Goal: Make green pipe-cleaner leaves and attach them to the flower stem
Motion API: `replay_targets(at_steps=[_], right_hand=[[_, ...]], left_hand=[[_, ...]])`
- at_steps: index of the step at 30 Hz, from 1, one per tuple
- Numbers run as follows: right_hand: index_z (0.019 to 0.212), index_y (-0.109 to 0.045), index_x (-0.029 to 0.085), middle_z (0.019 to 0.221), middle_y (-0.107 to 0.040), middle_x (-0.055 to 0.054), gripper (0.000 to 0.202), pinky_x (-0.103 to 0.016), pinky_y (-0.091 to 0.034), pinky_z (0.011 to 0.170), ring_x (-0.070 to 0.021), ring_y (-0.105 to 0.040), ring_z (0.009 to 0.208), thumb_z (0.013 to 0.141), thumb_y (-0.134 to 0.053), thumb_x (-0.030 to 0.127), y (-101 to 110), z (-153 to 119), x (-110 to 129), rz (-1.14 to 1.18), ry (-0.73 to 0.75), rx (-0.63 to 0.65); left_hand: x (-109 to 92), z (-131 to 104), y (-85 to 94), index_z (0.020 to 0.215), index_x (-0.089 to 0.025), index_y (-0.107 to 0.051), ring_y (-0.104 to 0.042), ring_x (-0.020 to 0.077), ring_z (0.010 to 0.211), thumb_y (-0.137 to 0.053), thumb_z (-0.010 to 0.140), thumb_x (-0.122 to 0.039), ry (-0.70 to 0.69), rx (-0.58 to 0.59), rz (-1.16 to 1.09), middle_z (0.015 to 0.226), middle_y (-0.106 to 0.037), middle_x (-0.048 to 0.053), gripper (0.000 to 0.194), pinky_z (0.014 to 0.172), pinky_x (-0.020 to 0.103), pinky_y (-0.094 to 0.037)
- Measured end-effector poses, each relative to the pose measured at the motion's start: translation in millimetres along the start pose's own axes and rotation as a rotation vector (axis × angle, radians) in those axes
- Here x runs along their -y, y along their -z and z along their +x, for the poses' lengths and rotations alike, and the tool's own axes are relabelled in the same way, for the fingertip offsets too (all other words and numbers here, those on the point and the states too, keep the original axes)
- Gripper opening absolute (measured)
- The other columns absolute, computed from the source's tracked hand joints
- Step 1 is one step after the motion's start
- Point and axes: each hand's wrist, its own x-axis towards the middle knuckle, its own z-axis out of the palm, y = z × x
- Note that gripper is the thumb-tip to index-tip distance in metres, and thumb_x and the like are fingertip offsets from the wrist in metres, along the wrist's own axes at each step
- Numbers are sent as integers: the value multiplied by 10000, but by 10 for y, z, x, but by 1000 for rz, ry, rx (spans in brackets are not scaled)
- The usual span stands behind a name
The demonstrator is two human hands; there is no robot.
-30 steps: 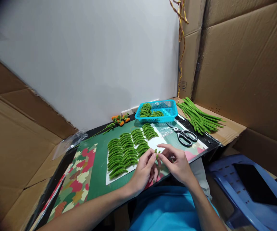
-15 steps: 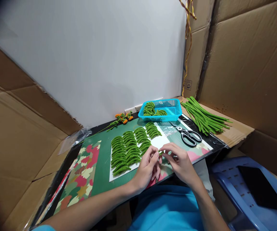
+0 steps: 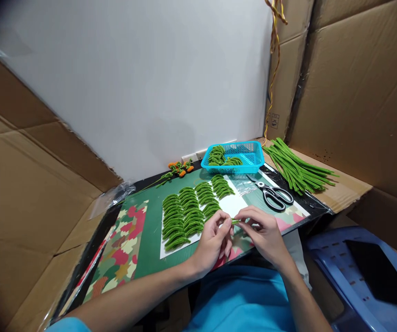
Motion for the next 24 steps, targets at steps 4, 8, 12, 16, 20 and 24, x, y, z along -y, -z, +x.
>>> replay_targets(at_steps=[4,8,12,16,20,24], right_hand=[[950,-805,252,917,-757,-47,63,-238,-563,612,-176,-722,775,958,-743,245,2,-11,0,18,-8,-13],[899,-799,233,868,-749,-48,78,-235,-548,592,-174,-705,744,952,-754,269,-53,-20,50,35,-32,-71],[851,-782,216,826,-729,-41,137,-222,-507,522,-161,-666,675,924,-787,331,-123,-28,118,67,-120,-142],[794,-771,205,764,-727,-24,184,-209,-508,539,-146,-652,639,877,-824,361,-144,-20,184,97,-177,-217],[777,-778,199,693,-727,-11,213,-215,-510,524,-134,-630,562,854,-844,386,-169,-6,260,158,-240,-240],[833,-784,209,719,-741,-11,167,-234,-530,541,-151,-668,592,918,-794,351,-253,-14,310,37,-170,-294]], left_hand=[[-1,-13,0,941,-196,-491,-502,27,332,-655,989,-575,2,3,-3,789,-576,-64,415,277,132,-241],[-27,-21,-20,929,-189,-497,-501,23,341,-655,999,-551,-25,12,12,779,-579,-62,401,302,137,-245],[-117,-36,-52,951,-199,-486,-500,21,368,-642,1008,-544,-46,-4,70,827,-585,-51,384,338,157,-263],[-227,-57,-29,994,-200,-534,-510,58,460,-591,1049,-482,-121,-11,365,738,-548,-57,293,447,189,-360],[-308,-55,18,1010,-185,-600,-514,90,535,-553,1071,-405,-260,-8,646,699,-558,-39,233,524,217,-371],[-360,-43,20,998,-184,-595,-528,96,562,-562,1066,-411,-252,-12,609,773,-632,-11,239,541,227,-371]])
